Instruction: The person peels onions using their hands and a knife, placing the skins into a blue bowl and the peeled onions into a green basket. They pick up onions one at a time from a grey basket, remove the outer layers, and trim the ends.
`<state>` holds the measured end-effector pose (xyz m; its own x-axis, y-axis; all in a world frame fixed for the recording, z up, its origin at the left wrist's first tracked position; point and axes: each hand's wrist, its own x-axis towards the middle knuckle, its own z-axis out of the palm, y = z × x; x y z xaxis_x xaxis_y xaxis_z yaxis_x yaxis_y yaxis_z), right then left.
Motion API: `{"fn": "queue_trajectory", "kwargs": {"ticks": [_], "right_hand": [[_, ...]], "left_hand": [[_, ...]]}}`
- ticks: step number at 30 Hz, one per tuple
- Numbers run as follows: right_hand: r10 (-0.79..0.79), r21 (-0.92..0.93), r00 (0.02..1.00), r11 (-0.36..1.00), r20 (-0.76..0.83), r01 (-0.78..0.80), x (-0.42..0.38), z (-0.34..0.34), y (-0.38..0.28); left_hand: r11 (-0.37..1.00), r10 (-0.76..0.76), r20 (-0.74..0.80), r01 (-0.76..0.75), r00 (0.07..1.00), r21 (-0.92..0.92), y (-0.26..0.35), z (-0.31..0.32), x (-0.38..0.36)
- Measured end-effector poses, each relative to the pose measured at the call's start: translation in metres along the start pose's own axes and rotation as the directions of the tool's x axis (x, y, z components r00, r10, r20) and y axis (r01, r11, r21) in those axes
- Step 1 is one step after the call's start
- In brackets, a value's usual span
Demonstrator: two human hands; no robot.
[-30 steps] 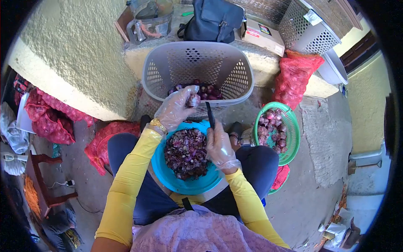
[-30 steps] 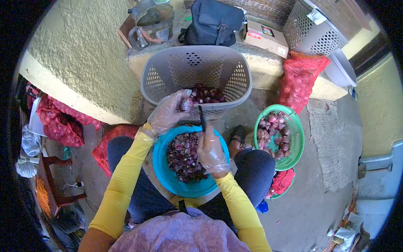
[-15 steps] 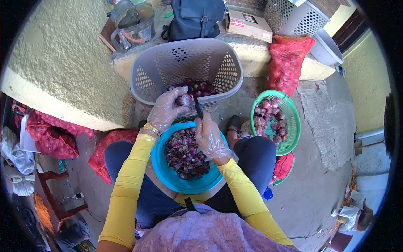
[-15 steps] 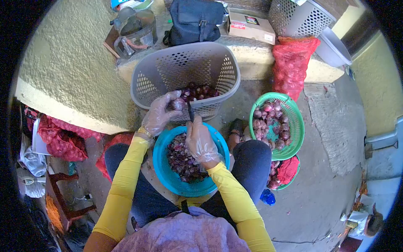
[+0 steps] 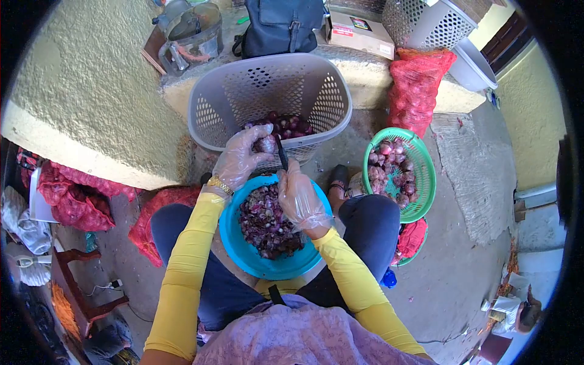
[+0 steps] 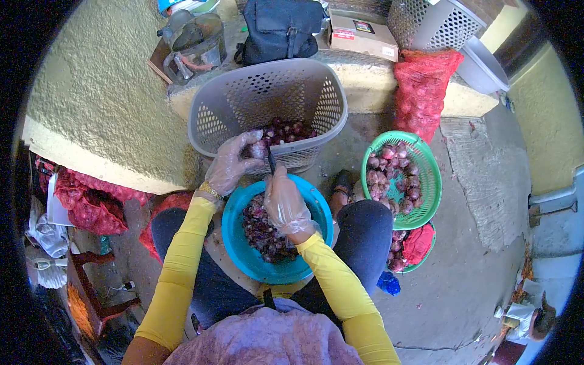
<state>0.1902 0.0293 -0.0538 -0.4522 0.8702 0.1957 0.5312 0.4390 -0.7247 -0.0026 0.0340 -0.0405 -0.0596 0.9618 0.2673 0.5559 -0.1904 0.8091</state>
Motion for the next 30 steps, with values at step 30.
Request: {"fn": "queue_trajectory", "kwargs": {"ticks": [30], "right_hand": [[0.067,0.032,0.997,0.997,0.035,-0.068,0.005,0.0,-0.003]], "left_hand": [[0.996,0.0,0.015,0.002,1.0,-0.088,-0.012,0.003,0.001]]}}
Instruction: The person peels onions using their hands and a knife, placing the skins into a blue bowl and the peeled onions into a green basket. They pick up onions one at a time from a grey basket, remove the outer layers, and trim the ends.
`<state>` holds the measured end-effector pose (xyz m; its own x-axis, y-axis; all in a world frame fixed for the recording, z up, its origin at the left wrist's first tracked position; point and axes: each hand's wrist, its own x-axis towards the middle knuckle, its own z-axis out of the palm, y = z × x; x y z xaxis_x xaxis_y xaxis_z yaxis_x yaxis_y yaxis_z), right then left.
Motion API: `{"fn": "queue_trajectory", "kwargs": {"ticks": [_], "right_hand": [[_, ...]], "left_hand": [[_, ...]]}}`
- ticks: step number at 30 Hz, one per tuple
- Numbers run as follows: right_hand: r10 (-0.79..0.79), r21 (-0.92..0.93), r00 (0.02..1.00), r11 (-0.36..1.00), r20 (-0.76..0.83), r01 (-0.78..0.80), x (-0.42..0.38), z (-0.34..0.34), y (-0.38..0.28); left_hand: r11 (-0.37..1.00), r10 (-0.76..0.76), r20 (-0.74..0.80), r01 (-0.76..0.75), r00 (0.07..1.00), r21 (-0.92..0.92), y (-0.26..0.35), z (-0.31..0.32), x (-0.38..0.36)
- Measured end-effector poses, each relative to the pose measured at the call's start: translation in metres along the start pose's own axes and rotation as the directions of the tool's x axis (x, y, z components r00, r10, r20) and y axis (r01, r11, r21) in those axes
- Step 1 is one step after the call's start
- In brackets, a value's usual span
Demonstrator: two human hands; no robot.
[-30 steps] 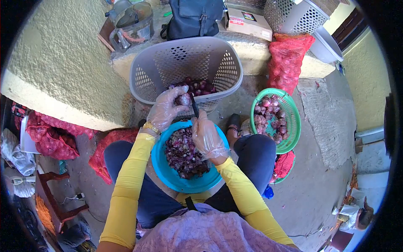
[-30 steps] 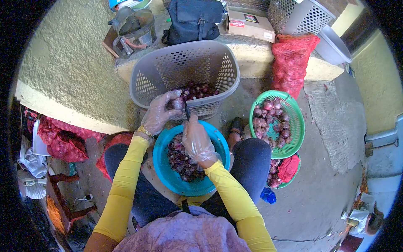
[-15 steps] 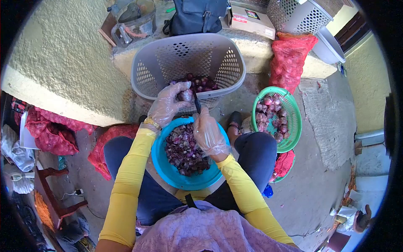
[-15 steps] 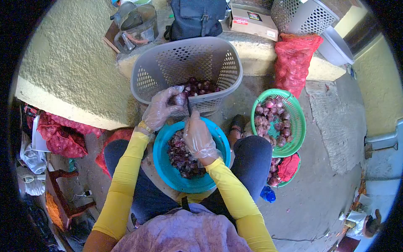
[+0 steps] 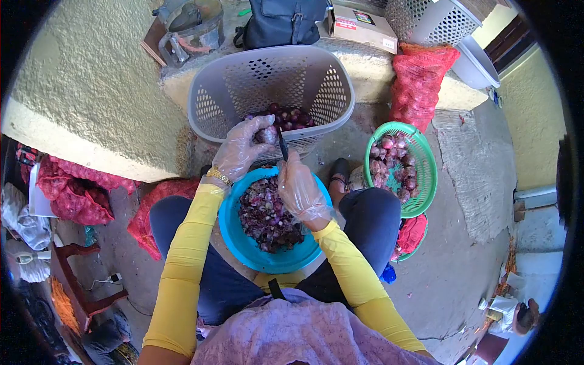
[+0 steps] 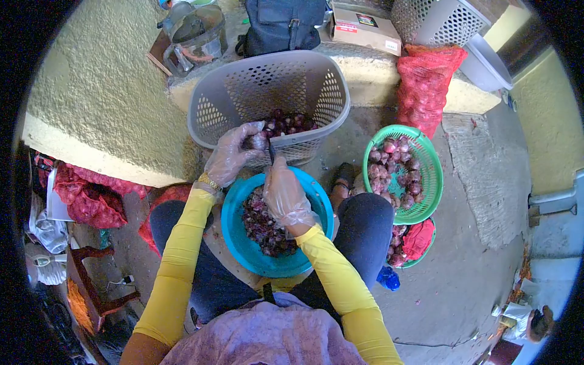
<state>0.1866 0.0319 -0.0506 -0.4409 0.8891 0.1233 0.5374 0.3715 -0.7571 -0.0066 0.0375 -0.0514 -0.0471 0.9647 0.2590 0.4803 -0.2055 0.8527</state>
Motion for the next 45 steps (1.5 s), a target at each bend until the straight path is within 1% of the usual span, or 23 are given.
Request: {"fn": "queue_trajectory", "kwargs": {"ticks": [5,7,11,13,16,20,22,23,25,26,28,29,31,32,34,35,37,38,40,41,43,44,45], "right_hand": [[-0.038,0.001,0.999,0.999,-0.011,0.038,0.003,0.007,0.007],[0.064,-0.031,0.995,0.998,0.073,-0.062,0.001,0.001,-0.005],[0.099,-0.045,0.993,0.994,0.059,-0.097,0.001,0.012,0.001],[0.031,-0.074,0.999,0.997,0.032,-0.028,0.006,0.022,0.011],[-0.002,-0.05,1.0,0.999,-0.007,0.001,0.001,0.021,0.009],[0.055,-0.066,0.998,0.996,0.023,-0.053,0.0,0.027,0.012],[-0.146,-0.241,0.989,0.96,0.017,0.146,0.007,0.044,0.033],[-0.144,-0.243,0.989,0.959,0.015,0.143,0.004,0.046,0.036],[-0.068,-0.081,0.997,0.995,-0.034,0.065,0.001,0.034,0.018],[-0.072,-0.08,0.997,0.994,-0.033,0.069,-0.001,0.031,0.012],[0.017,-0.044,1.0,0.999,-0.019,-0.018,-0.003,0.027,0.006],[0.021,-0.045,1.0,0.999,-0.018,-0.022,-0.002,0.031,0.01],[-0.066,-0.057,0.997,0.996,-0.048,0.063,0.003,0.037,0.017],[-0.065,-0.056,0.997,0.996,-0.05,0.062,0.001,0.038,0.02],[-0.032,-0.002,0.999,1.0,-0.01,0.032,-0.004,0.035,0.015],[-0.035,-0.002,0.999,0.999,-0.008,0.035,-0.006,0.035,0.015],[-0.014,0.01,1.0,1.0,0.012,0.014,-0.009,0.033,0.016],[-0.016,0.011,1.0,1.0,0.012,0.016,-0.011,0.031,0.016],[0.02,0.01,0.999,1.0,0.051,-0.02,-0.017,0.02,0.01],[0.017,0.01,0.999,1.0,0.051,-0.017,-0.02,0.013,0.006],[0.007,-0.031,0.999,1.0,0.046,-0.005,-0.029,-0.003,-0.002],[0.004,-0.03,0.999,1.0,0.048,-0.003,-0.032,-0.008,-0.002],[-0.028,-0.046,0.998,0.998,0.059,0.031,-0.035,-0.012,0.0]], "left_hand": [[0.998,-0.05,0.032,0.051,0.998,-0.034,0.008,0.0,0.0],[1.0,-0.021,0.006,0.021,1.0,-0.023,0.009,-0.001,0.0],[1.0,-0.014,0.008,0.014,1.0,-0.014,-0.001,0.001,0.001],[0.998,0.01,0.011,-0.011,1.0,0.065,0.014,-0.003,0.002],[1.0,0.005,0.037,-0.005,0.999,0.006,0.009,-0.002,0.002],[0.997,0.046,0.01,-0.047,0.999,0.057,0.009,-0.002,-0.001],[0.999,0.014,0.042,-0.015,0.999,0.029,0.016,-0.003,0.001],[0.999,0.016,0.045,-0.017,0.999,0.027,0.016,-0.003,0.002],[0.998,-0.056,0.074,0.058,0.996,-0.019,0.013,-0.004,0.002],[0.998,-0.056,0.07,0.058,0.996,-0.017,0.011,-0.004,0.002],[0.999,0.029,0.026,-0.03,0.999,0.028,0.009,-0.003,0.002],[0.999,0.027,0.028,-0.028,0.999,0.026,0.008,-0.002,0.001],[0.998,-0.053,0.041,0.054,0.998,-0.037,0.017,-0.002,0.001],[0.998,-0.051,0.044,0.053,0.998,-0.036,0.017,-0.003,0.001],[0.996,-0.065,0.065,0.06,0.996,0.069,0.014,-0.005,0.002],[0.996,-0.065,0.062,0.06,0.996,0.07,0.013,-0.006,0.001],[0.997,-0.06,0.065,0.063,0.996,-0.049,0.009,-0.005,0.001],[0.997,-0.06,0.064,0.063,0.996,-0.047,0.008,-0.006,0.001],[0.976,-0.134,0.09,0.147,0.987,-0.159,0.006,-0.008,0.0],[0.977,-0.133,0.087,0.146,0.987,-0.158,0.005,-0.009,0.0],[0.953,-0.139,0.031,0.142,0.99,-0.269,0.007,-0.012,-0.001],[0.953,-0.14,0.028,0.142,0.99,-0.268,0.009,-0.015,-0.004],[0.913,-0.178,0.047,0.183,0.983,-0.366,0.019,-0.021,-0.008]]}}
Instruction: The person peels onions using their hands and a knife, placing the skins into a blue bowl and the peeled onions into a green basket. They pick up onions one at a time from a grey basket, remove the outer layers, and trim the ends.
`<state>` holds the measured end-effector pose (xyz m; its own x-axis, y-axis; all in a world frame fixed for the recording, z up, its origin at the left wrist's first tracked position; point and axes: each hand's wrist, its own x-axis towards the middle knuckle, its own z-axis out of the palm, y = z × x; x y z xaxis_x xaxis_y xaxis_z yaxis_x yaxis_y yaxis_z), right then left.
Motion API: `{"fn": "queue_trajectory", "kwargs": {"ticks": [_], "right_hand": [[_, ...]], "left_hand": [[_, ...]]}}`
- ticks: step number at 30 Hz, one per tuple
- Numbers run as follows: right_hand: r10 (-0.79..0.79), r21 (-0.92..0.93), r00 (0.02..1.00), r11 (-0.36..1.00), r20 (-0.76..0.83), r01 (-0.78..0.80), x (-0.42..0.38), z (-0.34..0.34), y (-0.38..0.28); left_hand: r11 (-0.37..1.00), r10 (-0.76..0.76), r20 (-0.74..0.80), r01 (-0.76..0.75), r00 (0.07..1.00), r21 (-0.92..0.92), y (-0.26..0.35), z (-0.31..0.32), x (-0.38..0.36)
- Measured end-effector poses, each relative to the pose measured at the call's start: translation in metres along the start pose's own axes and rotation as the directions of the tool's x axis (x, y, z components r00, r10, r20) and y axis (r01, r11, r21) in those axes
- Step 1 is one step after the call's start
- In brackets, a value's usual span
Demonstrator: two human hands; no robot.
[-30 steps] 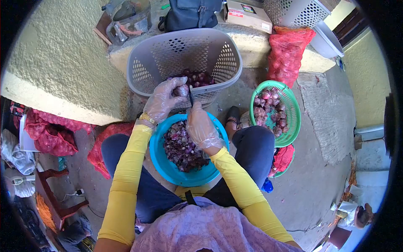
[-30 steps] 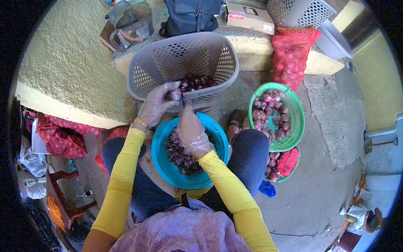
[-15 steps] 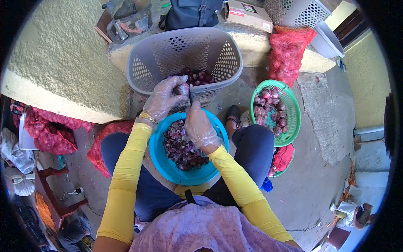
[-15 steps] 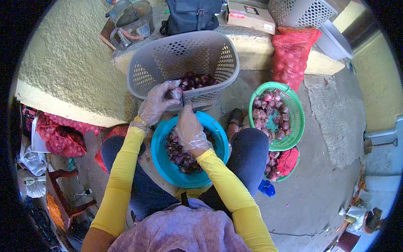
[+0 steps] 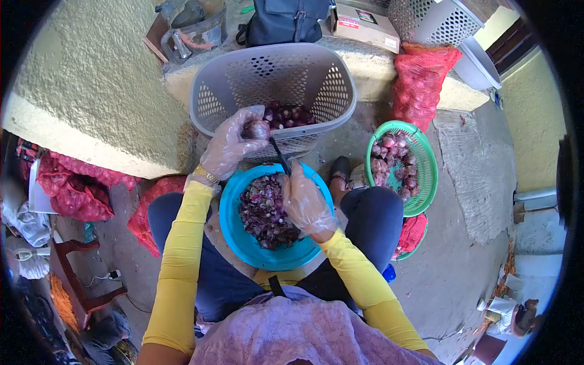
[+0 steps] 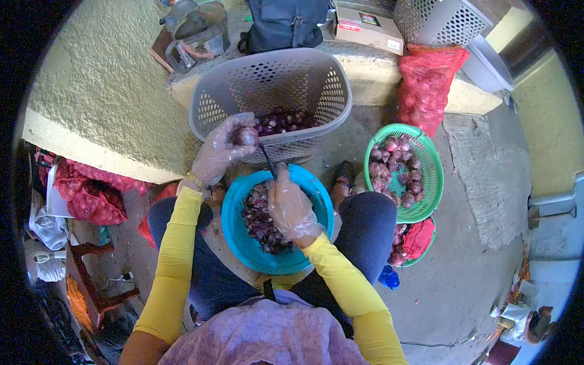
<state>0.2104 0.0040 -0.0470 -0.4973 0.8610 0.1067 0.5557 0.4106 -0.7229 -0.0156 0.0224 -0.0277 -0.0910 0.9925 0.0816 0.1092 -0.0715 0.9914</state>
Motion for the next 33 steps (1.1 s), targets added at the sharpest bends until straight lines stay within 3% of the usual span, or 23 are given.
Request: {"fn": "queue_trajectory", "kwargs": {"ticks": [1,5,7,11,13,14,15,17,21,22,23,25,29,33], "right_hand": [[-0.033,-0.017,0.999,0.999,0.01,0.033,-0.002,-0.003,0.002],[0.019,-0.018,0.994,1.0,0.109,-0.017,-0.005,-0.008,0.008],[0.005,0.005,0.997,1.0,0.073,-0.005,-0.005,-0.006,0.01],[-0.07,-0.018,0.996,0.997,-0.063,0.069,-0.008,-0.005,0.015],[0.055,0.379,0.994,0.925,-0.095,-0.015,0.002,-0.017,0.001],[0.213,0.508,0.974,0.833,0.075,-0.221,0.01,-0.025,-0.002],[0.209,0.506,0.975,0.835,0.073,-0.217,0.019,-0.03,-0.007],[0.017,0.471,0.992,0.881,-0.124,0.044,0.037,-0.038,-0.015],[-0.024,0.626,1.0,0.78,-0.018,0.03,0.064,-0.041,-0.027],[-0.083,0.586,0.99,0.8,-0.113,0.134,0.069,-0.032,-0.023],[-0.088,0.585,0.99,0.8,-0.107,0.134,0.07,-0.031,-0.022],[0.1,0.727,0.989,0.671,0.104,-0.145,0.069,-0.034,-0.024],[0.067,0.639,0.997,0.766,0.027,-0.068,0.065,-0.026,-0.009],[0.145,0.622,0.98,0.757,0.138,-0.2,0.052,-0.043,-0.014]], "left_hand": [[0.993,-0.042,0.007,0.042,0.999,-0.106,0.006,-0.002,-0.004],[0.996,-0.053,0.052,0.057,0.997,-0.065,0.008,-0.01,-0.007],[0.97,-0.093,0.155,0.124,0.983,-0.207,0.01,-0.01,-0.008],[0.977,-0.094,0.095,0.11,0.991,-0.181,0.016,-0.007,-0.006],[0.94,-0.153,0.076,0.169,0.985,-0.297,0.022,-0.005,-0.007],[0.94,-0.15,0.075,0.166,0.986,-0.298,0.025,-0.004,-0.008],[0.92,-0.172,0.109,0.199,0.979,-0.338,0.027,-0.003,-0.009],[0.898,-0.186,0.14,0.226,0.973,-0.377,0.035,0.0,-0.011],[0.835,-0.181,0.159,0.237,0.971,-0.497,0.045,0.003,-0.01],[0.82,-0.178,0.175,0.244,0.968,-0.517,0.043,0.001,-0.01],[0.819,-0.178,0.168,0.241,0.97,-0.52,0.04,0.0,-0.009],[0.84,-0.146,0.154,0.205,0.977,-0.503,0.032,-0.002,-0.007],[0.809,-0.172,0.102,0.199,0.98,-0.554,0.016,-0.011,-0.002],[0.724,-0.19,0.082,0.196,0.978,-0.661,0.023,-0.012,-0.004]]}}
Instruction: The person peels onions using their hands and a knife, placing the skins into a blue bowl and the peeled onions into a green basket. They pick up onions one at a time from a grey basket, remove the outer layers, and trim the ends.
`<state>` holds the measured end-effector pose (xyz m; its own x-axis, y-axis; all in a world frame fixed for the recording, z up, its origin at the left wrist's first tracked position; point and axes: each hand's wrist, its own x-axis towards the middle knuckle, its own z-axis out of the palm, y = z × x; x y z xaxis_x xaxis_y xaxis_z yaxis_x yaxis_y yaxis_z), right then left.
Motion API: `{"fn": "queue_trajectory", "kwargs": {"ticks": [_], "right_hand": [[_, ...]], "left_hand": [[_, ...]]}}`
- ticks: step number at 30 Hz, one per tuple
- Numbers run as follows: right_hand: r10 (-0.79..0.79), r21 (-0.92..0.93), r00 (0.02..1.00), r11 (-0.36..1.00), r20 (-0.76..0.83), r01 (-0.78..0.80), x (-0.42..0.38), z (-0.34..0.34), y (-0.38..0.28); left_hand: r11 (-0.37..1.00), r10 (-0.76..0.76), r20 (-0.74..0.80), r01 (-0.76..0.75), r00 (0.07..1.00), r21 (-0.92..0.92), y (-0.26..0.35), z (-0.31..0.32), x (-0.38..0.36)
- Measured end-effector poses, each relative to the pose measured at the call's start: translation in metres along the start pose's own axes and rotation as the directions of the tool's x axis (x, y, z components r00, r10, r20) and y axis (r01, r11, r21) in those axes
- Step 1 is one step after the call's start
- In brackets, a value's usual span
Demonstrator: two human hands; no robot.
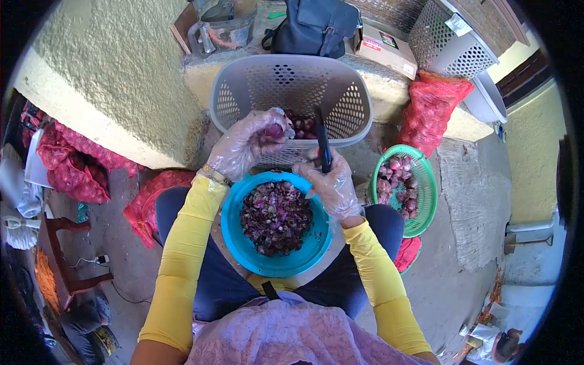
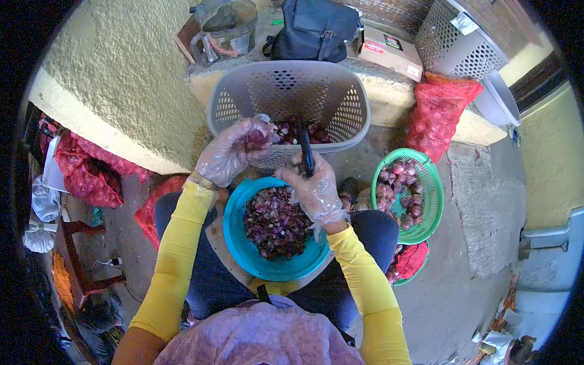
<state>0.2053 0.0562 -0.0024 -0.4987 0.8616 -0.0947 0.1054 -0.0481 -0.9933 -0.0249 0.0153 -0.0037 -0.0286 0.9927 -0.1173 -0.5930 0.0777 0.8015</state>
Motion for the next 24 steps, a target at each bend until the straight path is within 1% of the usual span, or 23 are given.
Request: {"fn": "queue_trajectory", "kwargs": {"ticks": [1,2,4,5,7,8,10,11,13,14,15,16,17,19,20,22,23,24], "right_hand": [[0.045,-0.02,0.998,0.999,0.037,-0.045,-0.002,-0.001,-0.001],[0.044,-0.021,0.998,0.999,0.039,-0.043,-0.003,-0.001,-0.002],[0.101,0.084,0.994,0.991,0.034,-0.103,-0.002,0.001,-0.004],[0.099,0.084,0.994,0.991,0.037,-0.102,-0.002,0.002,-0.003],[0.04,0.197,0.999,0.979,0.032,-0.046,0.001,0.002,0.0],[0.039,0.198,0.999,0.979,0.034,-0.044,0.001,0.002,-0.001],[0.066,0.21,0.998,0.975,0.024,-0.069,0.0,0.005,-0.007],[0.063,0.21,0.998,0.975,0.026,-0.067,0.001,0.004,-0.011],[0.014,-0.028,0.998,1.0,0.056,-0.013,0.005,0.0,-0.018],[0.015,-0.029,0.998,0.999,0.057,-0.013,0.007,0.0,-0.015],[-0.146,-0.08,0.988,0.985,0.05,0.15,0.012,0.0,-0.01],[-0.303,-0.13,0.952,0.943,0.05,0.307,0.016,0.001,-0.006],[-0.304,-0.129,0.951,0.943,0.05,0.308,0.02,-0.001,-0.003],[-0.298,-0.191,0.953,0.933,0.063,0.304,0.03,-0.006,-0.005],[-0.3,-0.191,0.952,0.932,0.064,0.307,0.034,-0.007,-0.008],[-0.225,-0.243,0.974,0.945,0.008,0.22,0.036,-0.004,-0.029],[-0.192,-0.3,0.981,0.936,0.001,0.183,0.038,-0.002,-0.031],[-0.193,-0.3,0.981,0.936,0.0,0.184,0.039,0.0,-0.03]], "left_hand": [[0.997,-0.002,-0.012,0.002,1.0,-0.079,0.0,0.004,-0.001],[0.997,0.0,-0.013,-0.001,1.0,-0.08,-0.002,0.002,-0.001],[0.995,-0.02,0.045,0.024,0.999,-0.097,-0.006,-0.001,0.0],[0.995,-0.017,0.043,0.021,0.999,-0.096,-0.007,-0.003,0.001],[0.987,-0.03,0.006,0.031,1.0,-0.157,-0.008,0.002,0.002],[0.987,-0.029,0.005,0.029,1.0,-0.155,-0.008,0.005,0.003],[0.956,-0.047,-0.009,0.042,0.999,-0.291,-0.004,0.011,0.003],[0.956,-0.043,-0.01,0.039,0.999,-0.29,-0.004,0.012,0.003],[0.953,-0.055,-0.045,0.039,0.997,-0.3,-0.009,0.011,0.004],[0.953,-0.054,-0.046,0.038,0.997,-0.301,-0.013,0.01,0.006],[0.938,-0.077,-0.059,0.052,0.995,-0.342,-0.016,0.011,0.01],[0.922,-0.101,-0.072,0.066,0.992,-0.382,-0.019,0.011,0.012],[0.923,-0.1,-0.072,0.065,0.992,-0.38,-0.02,0.009,0.012],[0.942,-0.076,0.025,0.08,0.997,-0.325,-0.02,0.012,0.012],[0.943,-0.073,0.024,0.077,0.997,-0.324,-0.02,0.013,0.012],[0.927,-0.052,0.018,0.054,0.999,-0.372,-0.019,0.021,0.009],[0.927,-0.051,0.018,0.054,0.999,-0.371,-0.02,0.021,0.009],[0.924,-0.043,0.046,0.058,0.998,-0.379,-0.022,0.02,0.011]]}}
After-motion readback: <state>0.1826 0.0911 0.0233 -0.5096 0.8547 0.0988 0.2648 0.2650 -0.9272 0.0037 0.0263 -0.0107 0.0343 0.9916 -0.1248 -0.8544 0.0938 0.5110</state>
